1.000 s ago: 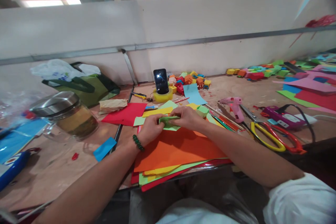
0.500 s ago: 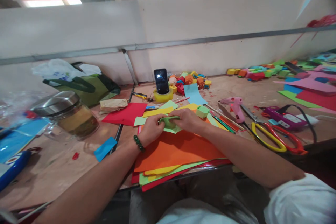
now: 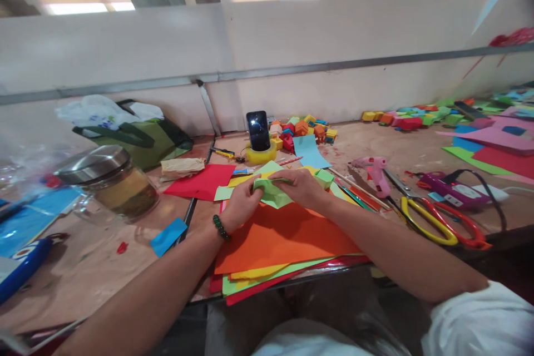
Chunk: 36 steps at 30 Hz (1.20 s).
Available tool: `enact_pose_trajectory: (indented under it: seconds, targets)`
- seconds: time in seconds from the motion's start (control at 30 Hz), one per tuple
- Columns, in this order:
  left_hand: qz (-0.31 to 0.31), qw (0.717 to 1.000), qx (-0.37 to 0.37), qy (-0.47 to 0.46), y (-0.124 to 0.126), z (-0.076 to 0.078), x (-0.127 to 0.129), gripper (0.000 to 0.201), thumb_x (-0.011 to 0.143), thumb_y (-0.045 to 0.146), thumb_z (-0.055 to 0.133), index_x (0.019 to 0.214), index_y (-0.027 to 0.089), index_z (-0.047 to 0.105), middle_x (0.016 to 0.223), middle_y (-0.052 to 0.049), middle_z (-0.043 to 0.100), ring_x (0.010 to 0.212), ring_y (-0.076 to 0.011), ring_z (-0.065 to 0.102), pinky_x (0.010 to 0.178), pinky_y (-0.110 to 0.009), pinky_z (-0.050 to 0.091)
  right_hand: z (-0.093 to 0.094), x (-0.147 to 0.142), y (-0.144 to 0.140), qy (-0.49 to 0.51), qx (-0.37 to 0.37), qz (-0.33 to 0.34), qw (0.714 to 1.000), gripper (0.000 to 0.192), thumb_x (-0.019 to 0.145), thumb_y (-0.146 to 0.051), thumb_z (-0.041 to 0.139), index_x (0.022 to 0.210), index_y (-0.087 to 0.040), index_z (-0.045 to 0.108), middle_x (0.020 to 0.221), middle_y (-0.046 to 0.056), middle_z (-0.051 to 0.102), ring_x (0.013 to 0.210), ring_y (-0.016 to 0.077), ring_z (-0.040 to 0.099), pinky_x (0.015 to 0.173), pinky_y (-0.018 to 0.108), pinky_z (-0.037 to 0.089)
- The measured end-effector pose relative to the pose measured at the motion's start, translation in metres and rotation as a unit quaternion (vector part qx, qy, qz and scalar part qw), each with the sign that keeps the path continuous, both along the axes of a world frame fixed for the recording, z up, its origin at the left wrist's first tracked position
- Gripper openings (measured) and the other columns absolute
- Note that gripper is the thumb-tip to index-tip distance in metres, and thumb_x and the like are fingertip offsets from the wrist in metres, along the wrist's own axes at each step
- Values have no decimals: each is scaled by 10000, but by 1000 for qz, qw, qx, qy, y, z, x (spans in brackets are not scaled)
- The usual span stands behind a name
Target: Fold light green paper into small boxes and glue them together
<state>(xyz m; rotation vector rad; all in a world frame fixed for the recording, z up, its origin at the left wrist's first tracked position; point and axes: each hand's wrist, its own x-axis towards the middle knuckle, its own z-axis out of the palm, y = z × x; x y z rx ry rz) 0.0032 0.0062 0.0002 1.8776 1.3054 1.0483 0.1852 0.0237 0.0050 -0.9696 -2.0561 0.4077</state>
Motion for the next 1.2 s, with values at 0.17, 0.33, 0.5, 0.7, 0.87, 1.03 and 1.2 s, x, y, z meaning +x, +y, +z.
enact_pose_trajectory:
  seconds: [0.17,0.33,0.5,0.7,0.87,1.03,1.2]
  targets:
    - [24,997,50,58,4,-2,-4,414,797,157,405,1099,93,682,874,-62,720,771,-185,626,745,-293,509,-1,-2,-3,-3,22,5,1000,228,792,-112,564,912,-212,729,871,12,755,768,155,687,694,236,490]
    - [12,989,103,108,0,1,-5,517,728,53,391,1166,126,655,1106,-89,714,997,-209,647,898,-314,484,9,-6,-22,-62,145,-10,987,302,796,-265,627,1090,-205,660,981,58,727,860,194,662,742,285,496]
    - [28,962,127,241,-13,10,0,312,772,81,452,939,134,710,923,-121,739,839,-234,664,756,-321,502,14,-12,-33,-171,282,-31,944,209,821,-227,604,1016,-183,663,975,70,716,846,204,619,743,312,468]
    - [18,960,161,227,-16,13,4,308,754,67,509,960,177,711,918,-74,745,793,-196,652,732,-284,493,10,-10,-30,-226,322,-46,918,168,900,-168,504,922,-175,670,886,61,708,812,182,579,695,301,419]
    - [15,968,154,199,-16,12,4,421,721,52,506,1077,174,693,1001,-67,742,804,-188,650,763,-291,505,9,-9,-27,-217,337,-54,915,181,907,-156,502,829,-170,664,814,54,689,782,181,555,669,301,395]
    - [14,965,149,215,-18,13,4,345,747,59,473,954,183,720,910,-78,737,835,-210,650,780,-305,502,8,-12,-26,-208,344,-63,913,155,877,-124,509,817,-168,645,806,49,680,789,188,551,683,303,399]
    - [23,982,128,134,-16,9,6,441,717,112,541,1145,159,638,915,-88,705,835,-219,633,818,-348,500,9,-11,-26,-210,374,-70,901,190,896,-112,475,858,-168,653,810,54,680,796,194,547,697,307,408]
